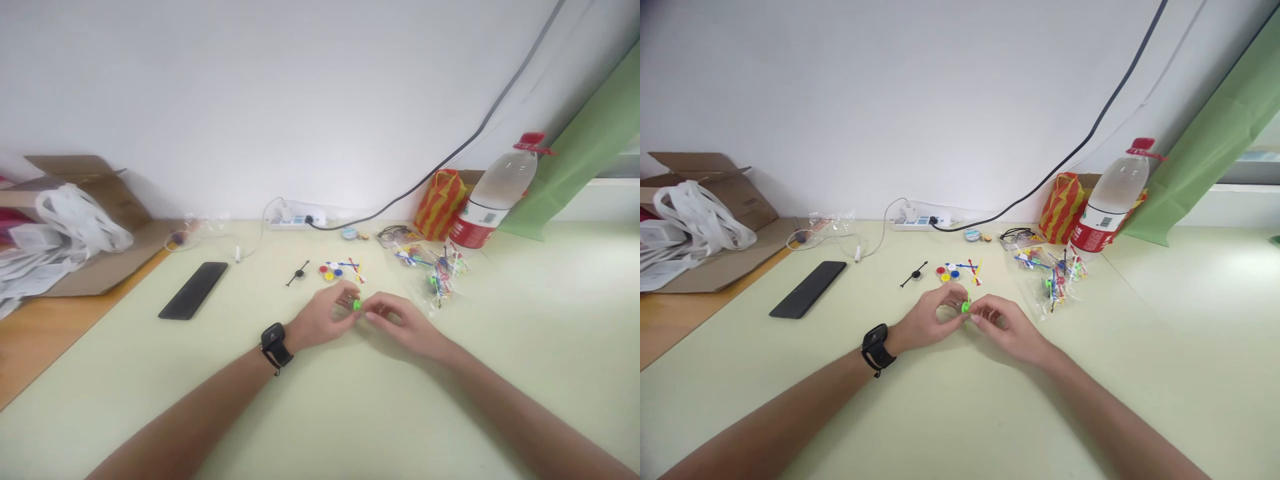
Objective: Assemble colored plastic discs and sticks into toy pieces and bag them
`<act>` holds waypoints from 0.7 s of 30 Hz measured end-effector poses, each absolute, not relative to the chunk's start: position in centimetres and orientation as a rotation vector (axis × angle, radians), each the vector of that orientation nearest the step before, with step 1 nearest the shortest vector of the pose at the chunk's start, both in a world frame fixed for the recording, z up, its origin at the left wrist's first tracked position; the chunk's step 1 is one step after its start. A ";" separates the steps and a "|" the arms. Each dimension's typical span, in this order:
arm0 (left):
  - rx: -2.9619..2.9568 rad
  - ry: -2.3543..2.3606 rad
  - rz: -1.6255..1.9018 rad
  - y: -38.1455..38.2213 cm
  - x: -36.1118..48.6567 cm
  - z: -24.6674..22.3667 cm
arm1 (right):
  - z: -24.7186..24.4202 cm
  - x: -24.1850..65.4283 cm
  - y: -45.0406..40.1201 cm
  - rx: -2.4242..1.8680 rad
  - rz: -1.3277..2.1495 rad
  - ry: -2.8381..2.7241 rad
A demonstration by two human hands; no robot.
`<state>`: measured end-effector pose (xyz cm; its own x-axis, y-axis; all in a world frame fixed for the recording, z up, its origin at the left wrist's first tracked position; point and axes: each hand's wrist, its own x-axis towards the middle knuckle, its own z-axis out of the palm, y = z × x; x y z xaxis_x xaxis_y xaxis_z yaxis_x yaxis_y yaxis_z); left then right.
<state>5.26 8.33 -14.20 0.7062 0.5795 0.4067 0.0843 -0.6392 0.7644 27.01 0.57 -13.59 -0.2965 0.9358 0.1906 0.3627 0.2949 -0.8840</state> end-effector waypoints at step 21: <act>2.430 0.531 0.704 9.0 4.6 -14.1 | -17.8 28.0 3.8 -1.679 0.109 -2.209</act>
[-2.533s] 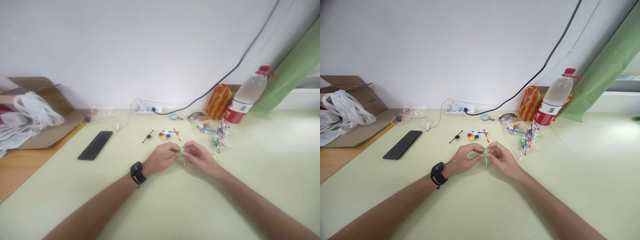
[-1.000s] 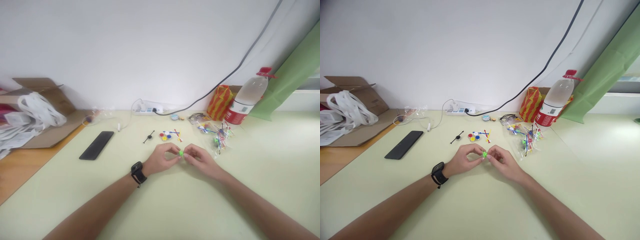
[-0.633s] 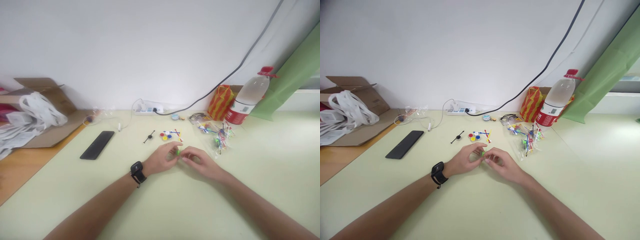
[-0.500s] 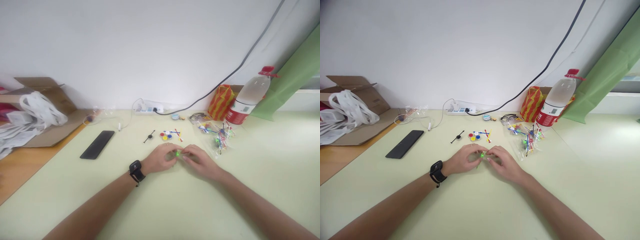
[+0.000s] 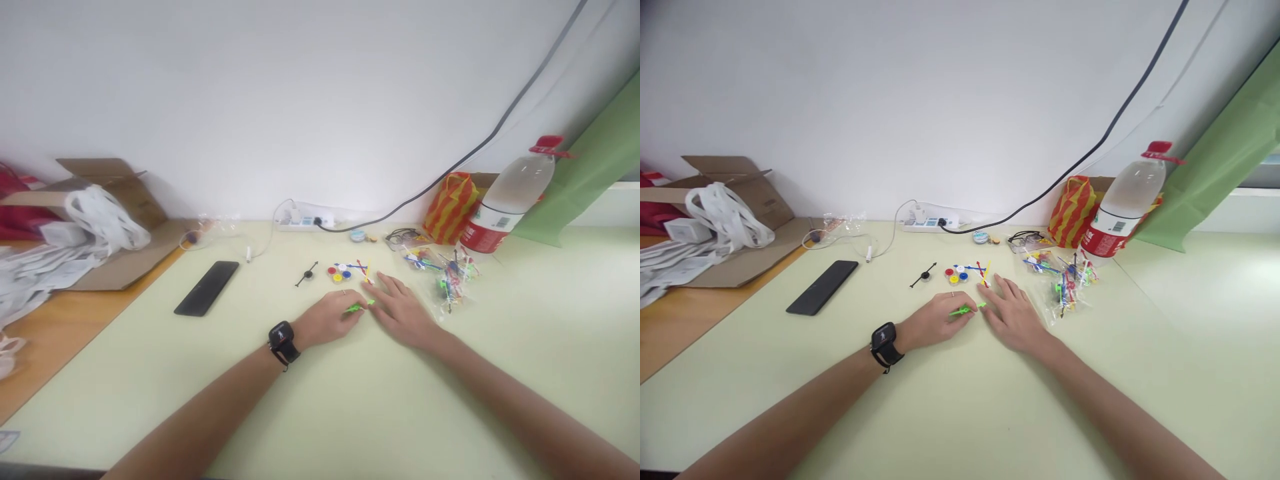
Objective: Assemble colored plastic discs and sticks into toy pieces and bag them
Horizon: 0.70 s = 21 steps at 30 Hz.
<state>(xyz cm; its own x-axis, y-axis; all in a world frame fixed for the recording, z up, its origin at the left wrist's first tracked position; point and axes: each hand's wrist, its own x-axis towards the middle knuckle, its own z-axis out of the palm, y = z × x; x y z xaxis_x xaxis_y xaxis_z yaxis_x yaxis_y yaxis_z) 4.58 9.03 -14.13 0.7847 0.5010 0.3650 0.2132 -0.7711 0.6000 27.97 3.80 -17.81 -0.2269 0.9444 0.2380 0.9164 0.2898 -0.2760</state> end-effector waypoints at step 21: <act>2.721 0.809 0.882 12.7 -0.5 -14.6 | -18.1 28.8 4.3 -1.575 0.162 -2.167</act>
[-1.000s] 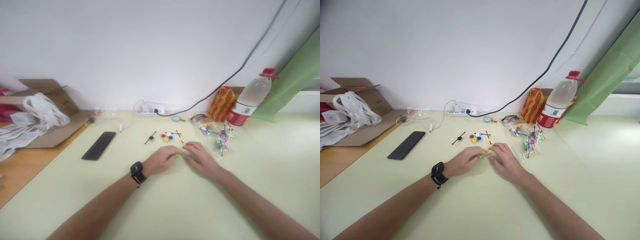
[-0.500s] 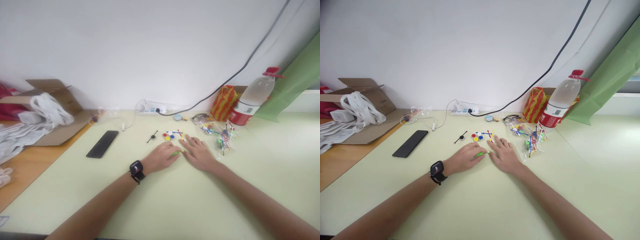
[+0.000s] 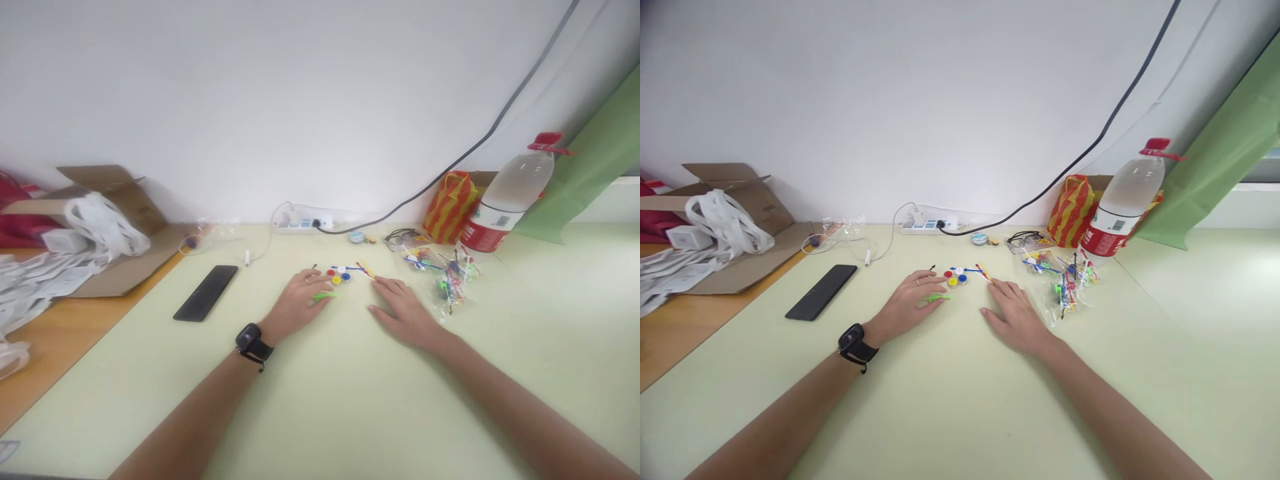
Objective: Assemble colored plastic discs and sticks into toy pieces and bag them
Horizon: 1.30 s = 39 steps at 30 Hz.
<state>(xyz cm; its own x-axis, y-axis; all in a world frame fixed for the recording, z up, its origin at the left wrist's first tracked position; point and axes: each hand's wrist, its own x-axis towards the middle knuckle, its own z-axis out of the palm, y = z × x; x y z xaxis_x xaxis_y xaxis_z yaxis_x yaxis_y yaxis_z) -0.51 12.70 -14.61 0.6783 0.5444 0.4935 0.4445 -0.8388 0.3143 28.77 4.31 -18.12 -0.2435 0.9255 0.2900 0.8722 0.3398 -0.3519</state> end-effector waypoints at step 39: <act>2.115 0.815 0.694 9.1 2.0 -14.0 | -12.4 27.8 2.9 -1.102 0.956 -1.247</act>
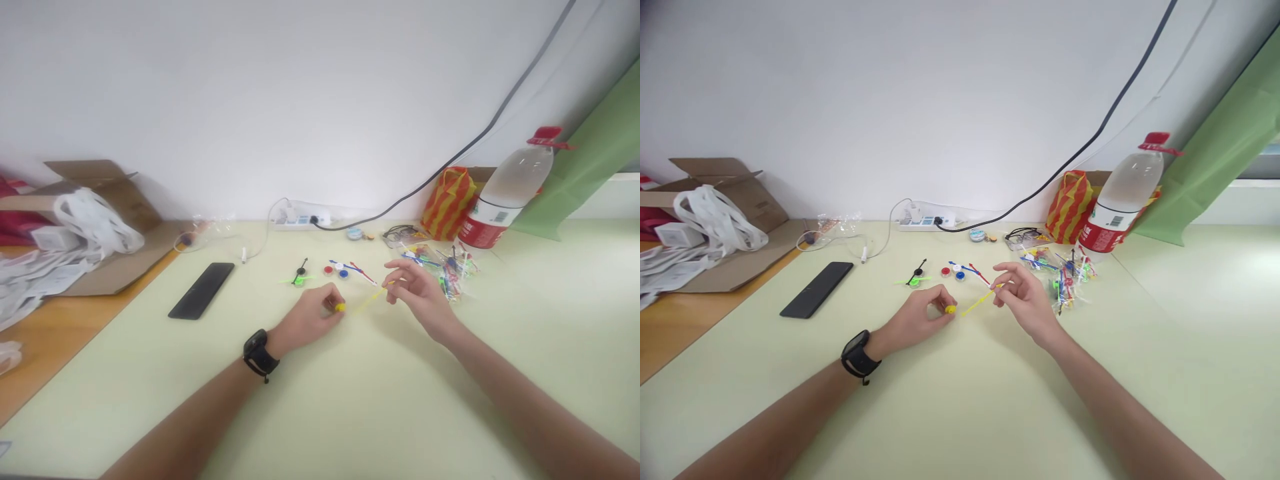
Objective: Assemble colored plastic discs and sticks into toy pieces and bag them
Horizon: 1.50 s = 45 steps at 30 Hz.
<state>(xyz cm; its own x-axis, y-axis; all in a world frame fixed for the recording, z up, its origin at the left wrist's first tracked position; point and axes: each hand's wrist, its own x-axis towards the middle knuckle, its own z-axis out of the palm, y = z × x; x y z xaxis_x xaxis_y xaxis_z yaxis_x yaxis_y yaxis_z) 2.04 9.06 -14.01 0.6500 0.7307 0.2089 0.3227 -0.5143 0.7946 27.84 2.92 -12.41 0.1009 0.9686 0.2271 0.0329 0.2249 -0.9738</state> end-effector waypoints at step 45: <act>1.687 0.675 0.800 6.8 4.1 -13.8 | -13.5 24.8 0.8 -1.198 0.690 -1.672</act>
